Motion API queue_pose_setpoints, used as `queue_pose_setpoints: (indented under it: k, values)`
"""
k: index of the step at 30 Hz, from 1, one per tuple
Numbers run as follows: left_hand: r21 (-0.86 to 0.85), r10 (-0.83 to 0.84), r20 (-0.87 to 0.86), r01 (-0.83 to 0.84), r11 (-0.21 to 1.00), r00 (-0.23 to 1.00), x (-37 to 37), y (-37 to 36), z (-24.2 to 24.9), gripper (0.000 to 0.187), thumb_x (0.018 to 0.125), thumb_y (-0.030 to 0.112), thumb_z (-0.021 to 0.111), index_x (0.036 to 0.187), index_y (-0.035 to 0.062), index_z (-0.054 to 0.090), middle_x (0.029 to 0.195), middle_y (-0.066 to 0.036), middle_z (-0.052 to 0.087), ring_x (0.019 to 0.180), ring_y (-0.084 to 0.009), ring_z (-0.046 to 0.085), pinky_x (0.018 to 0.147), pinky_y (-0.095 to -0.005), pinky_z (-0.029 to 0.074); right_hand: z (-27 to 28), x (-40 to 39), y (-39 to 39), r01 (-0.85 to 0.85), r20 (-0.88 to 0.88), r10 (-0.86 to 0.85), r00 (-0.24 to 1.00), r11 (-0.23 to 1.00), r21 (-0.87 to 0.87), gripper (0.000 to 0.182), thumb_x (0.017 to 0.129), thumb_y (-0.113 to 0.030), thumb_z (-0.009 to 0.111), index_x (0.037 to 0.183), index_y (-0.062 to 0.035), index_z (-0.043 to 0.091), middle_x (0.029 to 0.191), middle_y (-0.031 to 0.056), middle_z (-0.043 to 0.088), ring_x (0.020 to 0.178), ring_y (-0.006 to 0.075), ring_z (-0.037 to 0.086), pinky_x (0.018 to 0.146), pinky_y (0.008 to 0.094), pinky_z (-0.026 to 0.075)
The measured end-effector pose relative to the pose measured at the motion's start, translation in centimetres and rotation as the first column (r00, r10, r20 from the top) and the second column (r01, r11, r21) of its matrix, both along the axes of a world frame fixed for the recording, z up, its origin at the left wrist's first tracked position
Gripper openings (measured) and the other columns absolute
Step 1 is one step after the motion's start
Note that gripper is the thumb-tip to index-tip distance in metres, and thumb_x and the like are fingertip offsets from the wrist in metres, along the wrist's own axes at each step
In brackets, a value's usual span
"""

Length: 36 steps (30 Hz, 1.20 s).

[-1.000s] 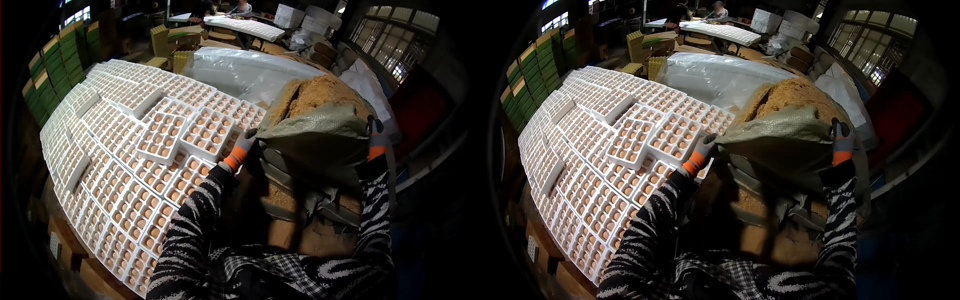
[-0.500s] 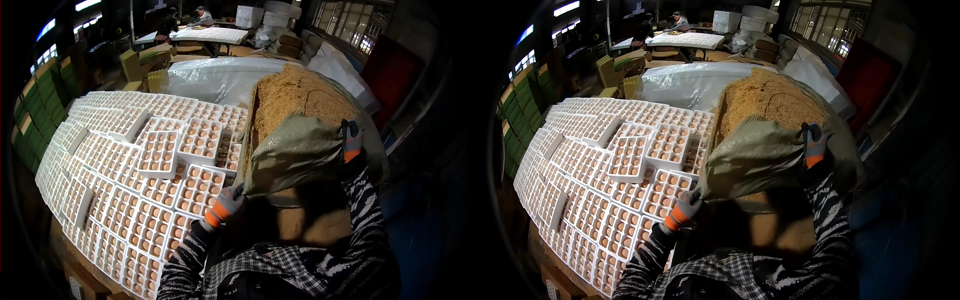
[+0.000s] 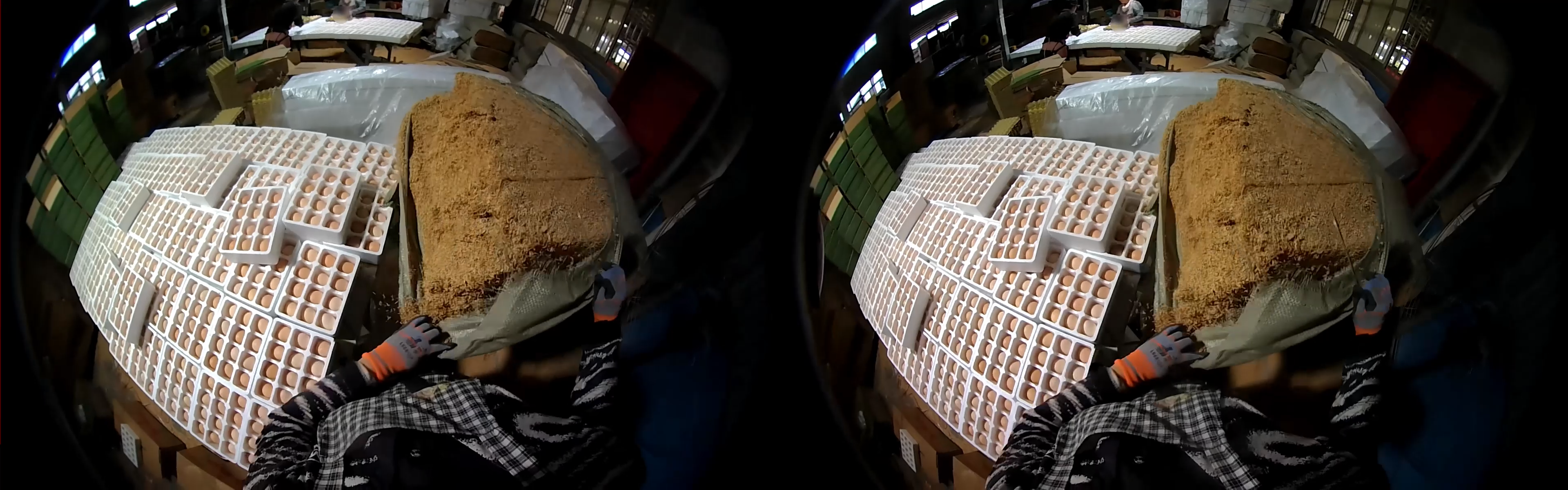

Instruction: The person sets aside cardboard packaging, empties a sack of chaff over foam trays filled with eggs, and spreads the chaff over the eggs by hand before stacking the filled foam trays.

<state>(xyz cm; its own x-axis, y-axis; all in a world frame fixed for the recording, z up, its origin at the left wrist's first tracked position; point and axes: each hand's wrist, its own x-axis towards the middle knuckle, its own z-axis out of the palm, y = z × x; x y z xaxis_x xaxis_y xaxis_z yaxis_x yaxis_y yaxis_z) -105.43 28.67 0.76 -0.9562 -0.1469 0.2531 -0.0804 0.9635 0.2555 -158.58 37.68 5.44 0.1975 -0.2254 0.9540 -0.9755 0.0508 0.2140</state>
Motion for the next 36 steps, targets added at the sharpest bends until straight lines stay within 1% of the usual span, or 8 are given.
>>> queue_pose_setpoints:
  k: [1, 2, 3, 6, 10, 15, 23, 36]
  values:
    - [0.006, 0.043, 0.059, -0.044, 0.999, 0.997, -1.0, -0.1, -2.3, 0.061, 0.081, 0.006, 0.051, 0.14, 0.022, 0.046, 0.115, -0.013, 0.054, 0.105, -0.0302, 0.052, 0.097, -0.0413, 0.04, -0.3, -0.5, 0.8, -0.002, 0.01, 0.002, 1.0, 1.0, 0.018, 0.045, 0.098, -0.035, 0.045, 0.117, 0.0044, 0.057, 0.08, 0.006, 0.062, 0.078, 0.0199, 0.057, 0.076, 0.0307, 0.046]
    - [0.009, 0.084, 0.115, -0.086, 0.996, 0.99, -2.3, -0.6, -4.9, 0.064, 0.082, 0.003, 0.05, 0.142, 0.0225, 0.042, 0.116, -0.014, 0.053, 0.101, -0.0301, 0.054, 0.092, -0.0395, 0.044, 0.1, -1.1, 1.7, 0.228, -0.028, -0.264, 0.964, 0.77, 0.595, 0.045, 0.098, -0.038, 0.044, 0.117, 0.0004, 0.058, 0.088, 0.0076, 0.063, 0.089, 0.0227, 0.057, 0.087, 0.0324, 0.043]
    - [0.162, 0.155, 0.28, -0.206, 0.965, 0.948, -3.6, -0.9, -6.6, 0.045, 0.091, 0.006, 0.048, 0.135, 0.0163, 0.05, 0.121, -0.013, 0.056, 0.1, -0.0306, 0.058, 0.091, -0.0412, 0.045, 0.9, -1.5, 2.6, 0.331, -0.216, -0.438, 0.873, 0.205, 0.921, 0.046, 0.097, -0.042, 0.044, 0.118, -0.0037, 0.059, 0.097, 0.0091, 0.063, 0.099, 0.0254, 0.058, 0.099, 0.0341, 0.039]
    - [0.323, 0.29, 0.192, -0.339, 0.883, 0.938, -5.6, -2.8, -16.4, 0.028, 0.093, 0.013, 0.053, 0.118, 0.0023, 0.06, 0.112, -0.015, 0.062, 0.095, -0.0291, 0.06, 0.081, -0.0398, 0.051, 7.5, 8.4, 0.3, 0.478, -0.392, -0.438, 0.809, 0.103, 0.872, 0.027, 0.09, -0.037, 0.054, 0.098, -0.0128, 0.063, 0.099, 0.0059, 0.062, 0.108, 0.0238, 0.051, 0.113, 0.0434, 0.026]
    - [0.6, 0.519, -0.041, -0.394, 0.696, 0.854, -6.4, -3.4, -17.5, 0.03, 0.093, 0.012, 0.052, 0.121, 0.0022, 0.058, 0.114, -0.015, 0.061, 0.099, -0.0293, 0.059, 0.084, -0.0387, 0.05, 9.1, 8.4, 1.3, 0.417, -0.399, -0.285, 0.872, 0.005, 0.909, 0.045, 0.083, -0.049, 0.06, 0.117, -0.0187, 0.063, 0.116, 0.006, 0.061, 0.119, 0.0266, 0.049, 0.115, 0.0436, 0.022]
    - [0.741, 0.663, -0.226, -0.316, 0.593, 0.714, -6.6, -3.4, -15.8, 0.033, 0.093, 0.012, 0.052, 0.124, 0.0021, 0.055, 0.118, -0.015, 0.06, 0.105, -0.0295, 0.058, 0.087, -0.0373, 0.049, 19.9, 14.4, 3.2, -0.162, 0.236, -0.312, 0.92, 0.243, 0.956, 0.022, 0.079, -0.016, 0.063, 0.099, -0.0113, 0.07, 0.104, 0.0079, 0.068, 0.093, 0.0275, 0.065, 0.084, 0.0386, 0.051]
    - [0.784, 0.745, -0.38, -0.236, 0.574, 0.548, -8.2, -5.2, -13.2, 0.037, 0.094, 0.011, 0.051, 0.13, 0.0019, 0.051, 0.123, -0.015, 0.058, 0.113, -0.0298, 0.056, 0.093, -0.0351, 0.048, 25.4, 22.6, -5.7, -0.256, 0.078, 0.278, 0.957, 0.695, 0.672, 0.039, 0.077, -0.014, 0.066, 0.116, -0.0076, 0.063, 0.117, 0.0109, 0.062, 0.109, 0.0325, 0.057, 0.093, 0.0413, 0.047]
    - [0.862, 0.773, -0.12, -0.321, 0.392, 0.623, -9.3, -6.2, -16.7, 0.042, 0.095, 0.015, 0.051, 0.135, 0.0024, 0.045, 0.128, -0.012, 0.055, 0.115, -0.0267, 0.055, 0.096, -0.0374, 0.046, 23.4, 19.9, -11.7, -0.287, 0.142, 0.373, 0.917, 0.368, 0.885, 0.069, 0.091, -0.056, 0.046, 0.143, -0.0119, 0.039, 0.146, 0.0166, 0.037, 0.135, 0.0386, 0.033, 0.113, 0.0496, 0.023]
